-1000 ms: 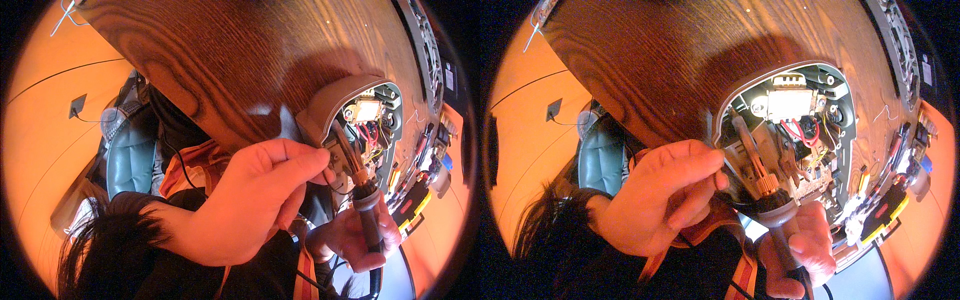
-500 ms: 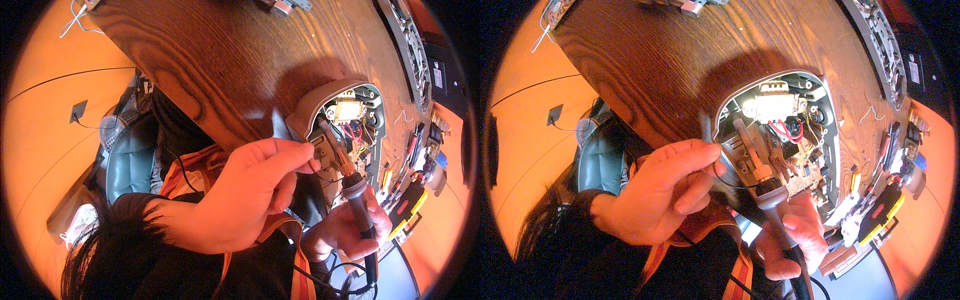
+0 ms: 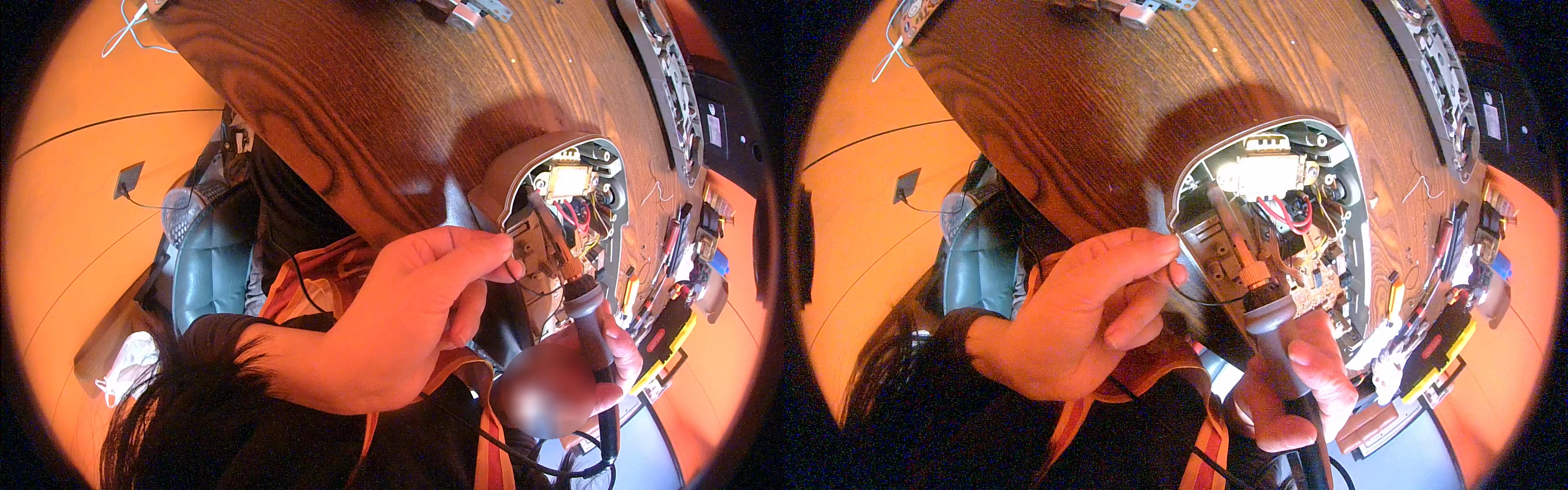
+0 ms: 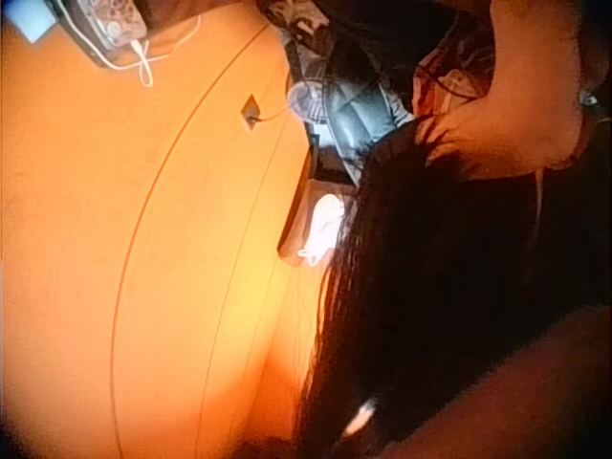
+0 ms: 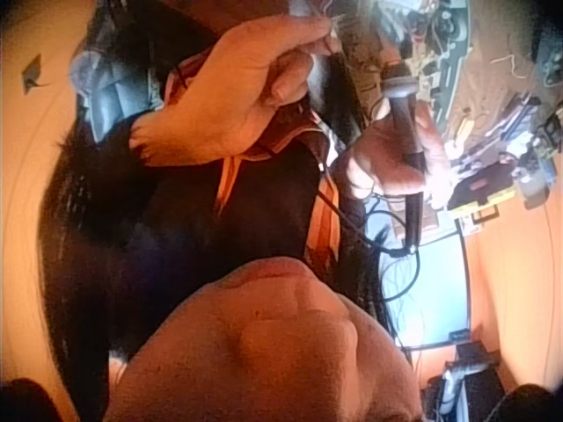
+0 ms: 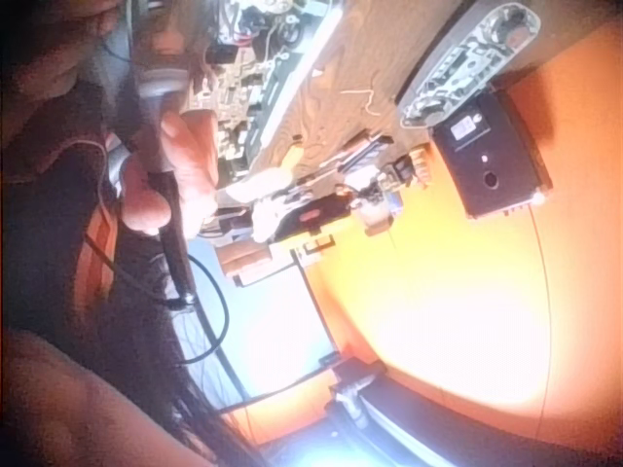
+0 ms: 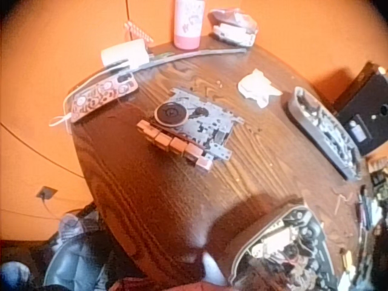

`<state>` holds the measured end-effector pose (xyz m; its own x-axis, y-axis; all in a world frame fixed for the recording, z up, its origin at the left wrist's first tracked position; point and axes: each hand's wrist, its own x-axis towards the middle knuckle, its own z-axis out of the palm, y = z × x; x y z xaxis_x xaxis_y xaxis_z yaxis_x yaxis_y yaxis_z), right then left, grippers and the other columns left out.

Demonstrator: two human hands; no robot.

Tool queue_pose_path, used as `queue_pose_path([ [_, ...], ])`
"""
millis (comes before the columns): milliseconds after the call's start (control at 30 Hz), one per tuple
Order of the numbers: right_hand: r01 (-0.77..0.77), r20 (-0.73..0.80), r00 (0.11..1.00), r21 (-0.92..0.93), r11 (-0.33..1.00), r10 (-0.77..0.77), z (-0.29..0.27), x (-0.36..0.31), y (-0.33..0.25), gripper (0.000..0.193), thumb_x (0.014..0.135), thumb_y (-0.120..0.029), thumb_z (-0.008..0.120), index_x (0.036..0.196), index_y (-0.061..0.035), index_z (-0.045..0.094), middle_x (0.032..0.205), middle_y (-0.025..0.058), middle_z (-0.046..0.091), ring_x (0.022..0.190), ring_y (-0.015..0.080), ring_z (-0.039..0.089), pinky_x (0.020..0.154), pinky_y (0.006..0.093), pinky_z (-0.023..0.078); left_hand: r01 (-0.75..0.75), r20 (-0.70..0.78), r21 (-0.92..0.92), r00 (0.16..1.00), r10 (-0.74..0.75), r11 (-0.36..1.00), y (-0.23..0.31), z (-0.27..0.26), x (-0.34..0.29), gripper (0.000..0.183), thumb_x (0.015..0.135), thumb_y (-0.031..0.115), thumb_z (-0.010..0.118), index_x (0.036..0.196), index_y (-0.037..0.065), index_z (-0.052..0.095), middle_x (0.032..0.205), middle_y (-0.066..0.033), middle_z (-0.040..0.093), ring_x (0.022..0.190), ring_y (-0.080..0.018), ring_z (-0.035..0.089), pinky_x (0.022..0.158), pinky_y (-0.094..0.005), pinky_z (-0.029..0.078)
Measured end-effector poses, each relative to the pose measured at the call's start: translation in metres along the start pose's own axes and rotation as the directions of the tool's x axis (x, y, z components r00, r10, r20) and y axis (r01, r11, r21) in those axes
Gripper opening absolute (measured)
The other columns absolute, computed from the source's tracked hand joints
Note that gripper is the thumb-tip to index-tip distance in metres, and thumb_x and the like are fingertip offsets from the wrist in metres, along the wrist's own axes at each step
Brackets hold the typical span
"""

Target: The person prepares a soldering iron by wiping its tip with a cloth, then solders wires to a circuit board inside a disassembled electronic device. The person holds the device steady with one hand while applying solder with the other.

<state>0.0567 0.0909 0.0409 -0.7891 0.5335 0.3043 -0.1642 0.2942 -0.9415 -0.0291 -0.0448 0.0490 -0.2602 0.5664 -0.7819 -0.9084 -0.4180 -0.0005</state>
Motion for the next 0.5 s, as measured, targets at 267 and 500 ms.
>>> queue_pose_path([
  [267, -0.030, 0.113, 0.993, -0.082, 0.996, 0.040, -0.008, 0.002, -0.004, 0.054, 0.085, -0.054, 0.050, 0.105, -0.0030, 0.055, 0.065, 0.0124, 0.052, 0.056, 0.0153, 0.044, 0.049, 0.0286, 0.030, 0.007, 0.015, -0.003, 1.000, -0.007, 1.000, 0.000, 0.000, 0.000, 0.020, 0.090, 0.024, 0.052, 0.080, 0.006, 0.056, 0.045, 0.0038, 0.036, 0.038, -0.0053, 0.028, 0.042, -0.0214, 0.022],
  [500, 0.025, 0.195, 0.980, 0.043, 0.999, -0.033, -0.010, 0.004, -0.002, 0.034, 0.085, -0.029, 0.052, 0.098, 0.0024, 0.052, 0.081, 0.0142, 0.054, 0.073, 0.0182, 0.051, 0.069, 0.0315, 0.039, 0.015, -0.009, -0.002, 1.000, -0.015, 1.000, 0.000, 0.001, 0.001, 0.021, 0.089, 0.025, 0.052, 0.080, 0.006, 0.056, 0.046, 0.0037, 0.035, 0.038, -0.0058, 0.027, 0.042, -0.0217, 0.022],
])
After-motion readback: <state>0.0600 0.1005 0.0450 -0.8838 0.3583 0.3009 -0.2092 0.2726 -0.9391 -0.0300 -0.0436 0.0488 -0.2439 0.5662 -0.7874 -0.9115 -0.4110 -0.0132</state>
